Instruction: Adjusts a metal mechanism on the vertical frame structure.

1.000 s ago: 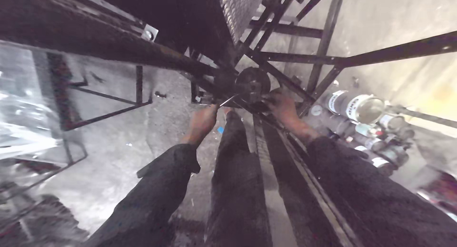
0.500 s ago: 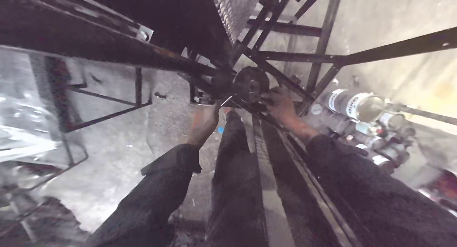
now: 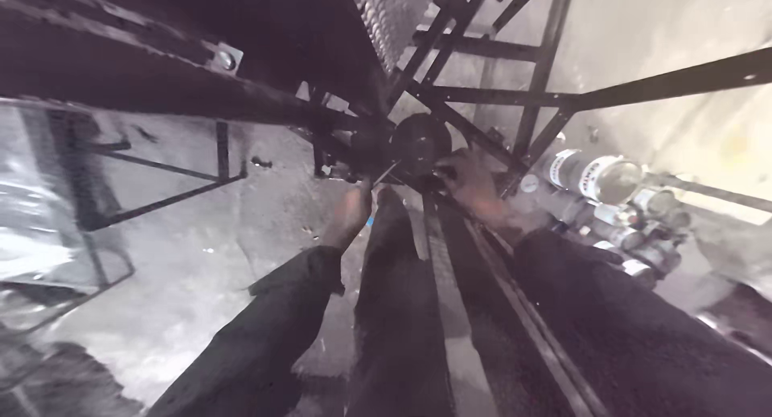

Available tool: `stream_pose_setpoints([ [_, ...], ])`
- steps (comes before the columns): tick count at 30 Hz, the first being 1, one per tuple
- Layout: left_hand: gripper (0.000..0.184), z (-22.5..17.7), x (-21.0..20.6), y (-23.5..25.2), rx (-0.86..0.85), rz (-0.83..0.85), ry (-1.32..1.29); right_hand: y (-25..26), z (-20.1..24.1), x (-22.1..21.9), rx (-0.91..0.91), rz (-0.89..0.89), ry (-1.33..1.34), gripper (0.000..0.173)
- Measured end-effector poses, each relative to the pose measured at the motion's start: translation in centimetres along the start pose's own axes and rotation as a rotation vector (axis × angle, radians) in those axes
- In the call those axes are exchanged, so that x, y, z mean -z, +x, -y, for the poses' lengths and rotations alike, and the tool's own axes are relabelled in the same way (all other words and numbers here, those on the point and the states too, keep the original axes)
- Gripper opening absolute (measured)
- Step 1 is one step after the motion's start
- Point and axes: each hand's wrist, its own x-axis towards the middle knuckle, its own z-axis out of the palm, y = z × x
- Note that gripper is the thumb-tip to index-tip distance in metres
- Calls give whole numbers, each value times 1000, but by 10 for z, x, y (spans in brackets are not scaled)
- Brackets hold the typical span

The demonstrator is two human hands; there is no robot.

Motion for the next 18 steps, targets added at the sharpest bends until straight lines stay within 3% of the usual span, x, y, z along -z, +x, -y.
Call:
stream_pose_setpoints([
  [8, 31, -26, 41, -23, 49, -46, -99, 13, -10, -13, 68, -72, -53, 24],
  [13, 30, -6, 36, -1, -73, -96, 70, 25, -11, -12, 52, 25, -24, 21],
  [18, 30, -19, 48, 3, -68, -41, 166, 20, 1, -16, 0, 20, -31, 22],
])
